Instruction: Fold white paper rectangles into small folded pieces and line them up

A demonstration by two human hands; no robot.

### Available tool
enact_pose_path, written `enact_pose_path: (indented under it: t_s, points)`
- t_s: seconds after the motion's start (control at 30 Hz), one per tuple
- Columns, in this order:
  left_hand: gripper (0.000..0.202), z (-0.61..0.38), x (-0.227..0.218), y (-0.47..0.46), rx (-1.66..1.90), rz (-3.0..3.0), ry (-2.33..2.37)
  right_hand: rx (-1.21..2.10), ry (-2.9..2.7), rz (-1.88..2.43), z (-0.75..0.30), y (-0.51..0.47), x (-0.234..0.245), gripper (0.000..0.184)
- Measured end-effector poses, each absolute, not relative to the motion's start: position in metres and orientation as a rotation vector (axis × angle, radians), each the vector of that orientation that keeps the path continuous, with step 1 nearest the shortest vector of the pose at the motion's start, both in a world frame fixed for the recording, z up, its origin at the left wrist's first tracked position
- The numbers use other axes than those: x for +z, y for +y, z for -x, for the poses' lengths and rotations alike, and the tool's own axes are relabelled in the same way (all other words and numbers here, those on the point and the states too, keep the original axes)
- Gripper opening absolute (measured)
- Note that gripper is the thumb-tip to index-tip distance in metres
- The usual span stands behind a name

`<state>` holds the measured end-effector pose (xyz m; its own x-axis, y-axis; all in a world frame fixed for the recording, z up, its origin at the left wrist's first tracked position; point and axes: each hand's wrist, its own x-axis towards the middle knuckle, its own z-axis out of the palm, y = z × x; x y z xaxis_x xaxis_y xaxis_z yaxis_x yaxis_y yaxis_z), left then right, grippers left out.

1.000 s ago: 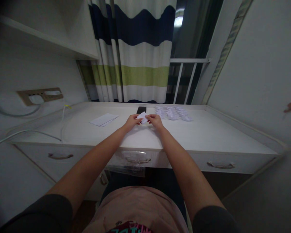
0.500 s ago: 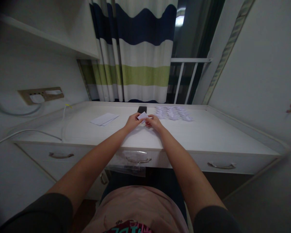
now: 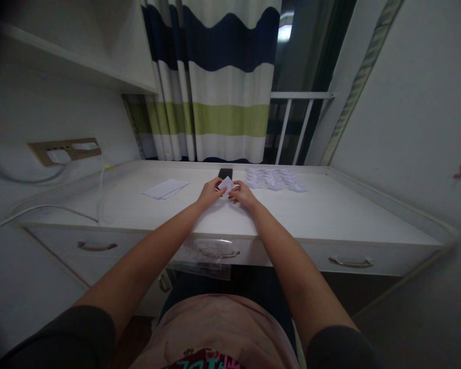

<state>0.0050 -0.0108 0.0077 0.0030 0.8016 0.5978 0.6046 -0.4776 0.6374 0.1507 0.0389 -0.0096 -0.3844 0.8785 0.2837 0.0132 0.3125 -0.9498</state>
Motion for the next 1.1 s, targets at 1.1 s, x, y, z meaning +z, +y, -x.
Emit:
enact_pose_path:
  t_s: [1.1]
  points:
    - [0.018, -0.0062, 0.0101, -0.0142, 1.454, -2.084, 1.475, 1.248, -1.698, 0.648, -0.1531, 0.0361, -0.0058, 0.042]
